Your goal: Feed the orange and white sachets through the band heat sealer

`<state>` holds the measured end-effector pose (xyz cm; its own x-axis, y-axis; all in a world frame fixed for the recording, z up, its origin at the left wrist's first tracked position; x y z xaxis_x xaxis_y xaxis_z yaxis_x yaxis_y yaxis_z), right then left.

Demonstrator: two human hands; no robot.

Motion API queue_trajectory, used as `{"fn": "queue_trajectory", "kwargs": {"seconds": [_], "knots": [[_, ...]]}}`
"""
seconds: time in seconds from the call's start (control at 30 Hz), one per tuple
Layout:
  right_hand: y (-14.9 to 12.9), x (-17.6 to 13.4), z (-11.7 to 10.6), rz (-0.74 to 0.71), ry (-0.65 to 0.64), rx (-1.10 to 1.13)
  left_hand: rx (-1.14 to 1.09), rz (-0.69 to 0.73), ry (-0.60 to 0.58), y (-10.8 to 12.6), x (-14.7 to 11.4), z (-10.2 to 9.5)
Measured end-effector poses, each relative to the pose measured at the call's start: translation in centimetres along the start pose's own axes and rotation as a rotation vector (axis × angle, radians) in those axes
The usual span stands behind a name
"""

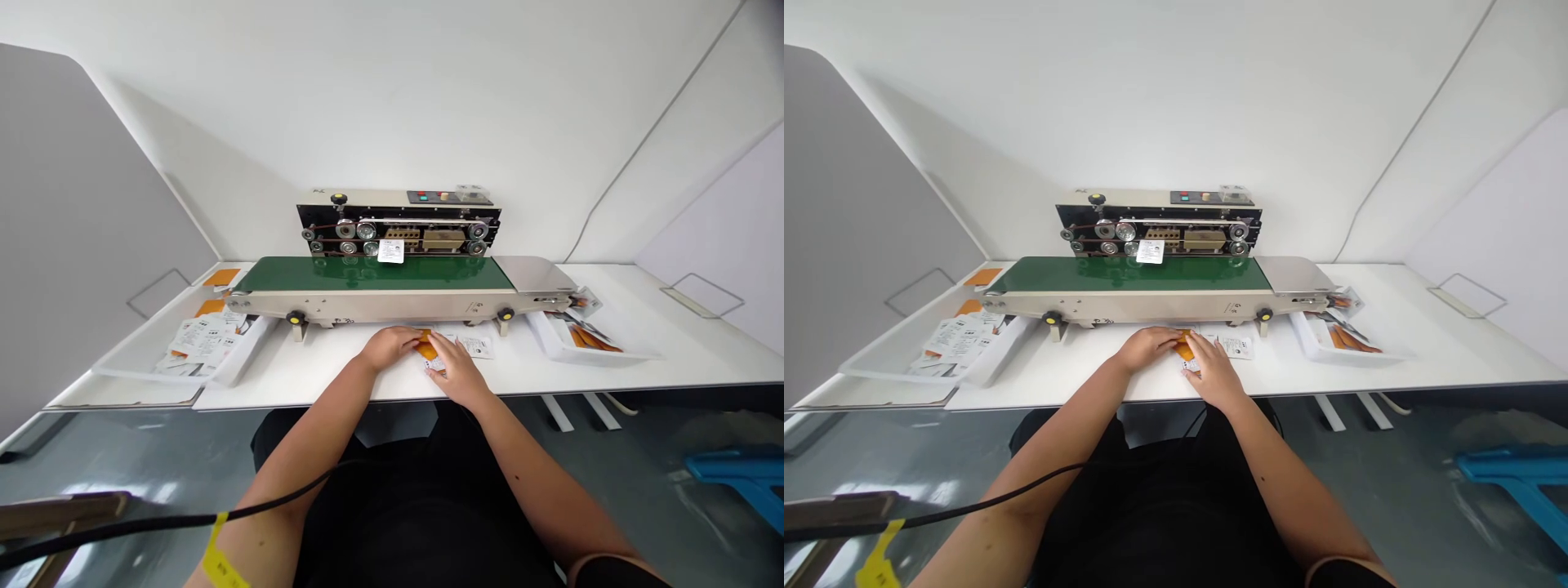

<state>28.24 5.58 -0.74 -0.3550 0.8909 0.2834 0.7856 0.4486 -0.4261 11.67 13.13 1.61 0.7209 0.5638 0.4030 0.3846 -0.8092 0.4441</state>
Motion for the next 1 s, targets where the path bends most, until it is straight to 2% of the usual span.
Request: {"fn": "queue_trajectory", "kwargs": {"seconds": [0.13, 0.23, 0.33, 0.43, 0.53, 0.7, 0.8, 0.93, 1.0], "knots": [[0.3, 0.5, -0.9, 0.022, 0.172, 0.064, 0.023, -0.027, 0.259, 0.0, -0.3, -1.9], [0.1, 1.3, -2.2, 0.043, 0.341, 0.159, -0.046, -0.070, 0.395, 0.3, -0.5, -3.1], [-0.1, 2.5, -2.7, 0.121, 0.389, 0.366, -0.174, -0.153, 0.429, 0.1, -0.6, -3.3], [0.4, 3.4, -1.8, 0.301, 0.369, 0.689, -0.349, -0.229, 0.444, -0.6, -0.6, -2.9], [0.7, 3.6, -0.6, 0.403, 0.412, 0.938, -0.529, -0.295, 0.461, -1.3, -0.6, -2.3], [1.2, 3.3, 0.2, 0.445, 0.501, 1.067, -0.620, -0.330, 0.445, -1.2, -0.6, -2.1], [1.1, 3.4, 0.4, 0.415, 0.413, 1.065, -0.622, -0.325, 0.411, -0.7, -0.6, -2.3], [0.5, 3.8, 1.4, 0.358, 0.144, 1.053, -0.590, -0.225, 0.256, 0.2, -0.5, -1.9], [0.6, 3.7, 1.6, 0.354, 0.123, 1.075, -0.609, -0.213, 0.204, 0.3, -0.5, -1.6]]}}
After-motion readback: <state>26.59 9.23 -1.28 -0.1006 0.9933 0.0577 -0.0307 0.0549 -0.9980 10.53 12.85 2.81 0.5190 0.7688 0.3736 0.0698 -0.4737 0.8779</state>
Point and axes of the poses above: each hand's wrist, its own x-axis towards the middle knuckle, its own z-axis out of the palm, y = z × x, the point moved 6 cm from there along x, towards the middle knuckle, and after that the axes turned 2 degrees about -y, right-handed, at the moved point
